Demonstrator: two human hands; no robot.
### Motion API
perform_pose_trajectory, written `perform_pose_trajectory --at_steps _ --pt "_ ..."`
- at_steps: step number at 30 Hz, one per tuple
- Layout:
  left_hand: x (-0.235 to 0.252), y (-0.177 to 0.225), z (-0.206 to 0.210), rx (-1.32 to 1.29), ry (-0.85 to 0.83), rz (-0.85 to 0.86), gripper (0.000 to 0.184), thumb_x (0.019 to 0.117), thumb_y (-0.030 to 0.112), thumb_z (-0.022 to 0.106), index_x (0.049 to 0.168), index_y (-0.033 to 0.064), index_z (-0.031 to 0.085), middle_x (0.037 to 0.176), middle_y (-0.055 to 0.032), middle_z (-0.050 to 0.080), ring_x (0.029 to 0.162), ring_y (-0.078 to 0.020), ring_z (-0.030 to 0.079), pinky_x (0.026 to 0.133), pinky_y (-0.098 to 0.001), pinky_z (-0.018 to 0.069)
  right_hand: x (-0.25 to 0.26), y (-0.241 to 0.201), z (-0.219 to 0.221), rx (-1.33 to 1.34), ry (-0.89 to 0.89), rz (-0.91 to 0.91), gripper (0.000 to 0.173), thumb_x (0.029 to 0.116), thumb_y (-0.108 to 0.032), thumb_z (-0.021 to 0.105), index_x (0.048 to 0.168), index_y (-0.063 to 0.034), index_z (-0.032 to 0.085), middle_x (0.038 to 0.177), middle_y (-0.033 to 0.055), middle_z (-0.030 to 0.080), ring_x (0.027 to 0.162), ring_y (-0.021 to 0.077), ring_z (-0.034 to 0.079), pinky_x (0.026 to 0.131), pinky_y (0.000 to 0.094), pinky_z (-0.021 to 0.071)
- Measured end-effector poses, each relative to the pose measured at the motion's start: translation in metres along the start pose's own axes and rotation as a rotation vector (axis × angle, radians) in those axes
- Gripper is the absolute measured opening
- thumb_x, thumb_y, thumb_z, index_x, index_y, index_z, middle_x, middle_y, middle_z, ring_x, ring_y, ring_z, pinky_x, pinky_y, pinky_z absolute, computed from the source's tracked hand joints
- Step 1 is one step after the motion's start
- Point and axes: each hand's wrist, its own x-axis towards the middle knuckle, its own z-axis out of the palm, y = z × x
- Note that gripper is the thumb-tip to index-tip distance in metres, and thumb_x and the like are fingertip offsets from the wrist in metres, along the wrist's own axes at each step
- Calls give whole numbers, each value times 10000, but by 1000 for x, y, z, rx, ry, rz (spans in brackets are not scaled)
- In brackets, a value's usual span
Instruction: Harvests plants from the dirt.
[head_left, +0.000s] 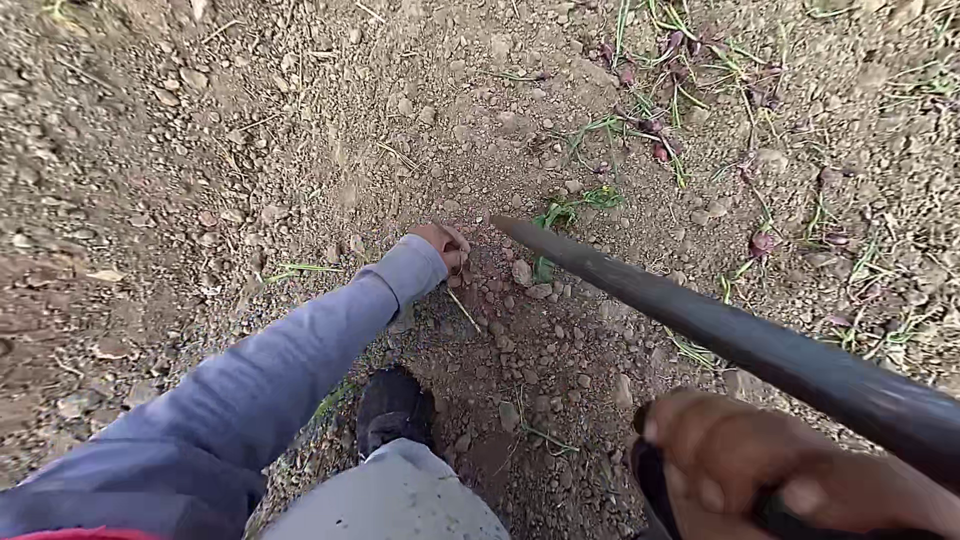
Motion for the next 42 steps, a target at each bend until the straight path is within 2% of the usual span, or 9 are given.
perform_pose_trajectory --at_steps 4,8,10,15,20,27,31,37,42 --pt "17 46 -14 121 -170 -135 268 1035 159 645 1206 -37 707 1155 -262 711 1135 -398 674 1065 -588 464 -18 104 16 -491 180 234 673 961 -763 367 946 -126 582 595 -60 556 465 45 549 425 263 502" --pt "21 70 58 497 -476 -50 305 1046 38 557 1314 -91 623 1399 -299 596 1371 -456 529 1153 -611 382 -31 39 2 -373 156 173 518 988 -702 418 1021 -221 610 682 -107 586 561 -12 573 503 172 502" --pt "23 43 80 405 -329 18 346 987 -80 565 1329 -85 619 1390 -309 594 1344 -483 546 1135 -630 412 -51 13 -20 -294 89 153 442 997 -652 474 1055 -243 632 753 -119 623 654 -23 609 621 146 518" --pt "25 86 9 489 -271 -168 427 1085 10 438 1509 -13 483 1484 -298 536 1406 -491 489 1172 -635 345 -61 0 -35 -518 179 229 529 1000 -692 383 1031 -216 609 685 -96 584 562 -20 566 500 162 485" --pt "19 96 18 539 -307 -146 430 1117 237 484 1311 -130 593 1341 -352 608 1323 -506 557 1129 -659 379 -49 -20 -42 -172 96 33 414 978 -591 531 1005 -189 628 757 -62 594 699 56 607 710 228 528" --pt "34 127 54 566 -421 160 381 1088 31 464 1452 -7 568 1382 -295 617 1354 -472 546 1167 -615 361 -38 32 -40 -556 303 209 588 981 -725 382 953 -175 588 606 -77 534 474 26 524 419 226 471" --pt "17 67 63 359 -270 157 216 1035 75 613 1166 -84 677 1097 -298 712 1080 -484 687 998 -668 482 -71 -4 -58 -305 173 81 454 1003 -643 464 1069 -224 625 765 -87 603 661 11 599 620 167 509" --pt "7 56 88 757 -558 -85 507 1081 90 497 1582 80 419 1427 -287 586 1320 -503 563 1091 -695 411 -65 19 -46 -515 301 192 542 994 -703 388 1001 -205 603 662 -88 573 538 -1 559 471 187 483" --pt "21 91 86 813 -655 -193 339 1086 54 458 1340 -137 577 1430 -318 565 1384 -457 519 1150 -607 391 -57 -20 -47 -283 131 162 427 993 -636 505 1029 -231 637 755 -115 622 673 -20 613 651 145 514"
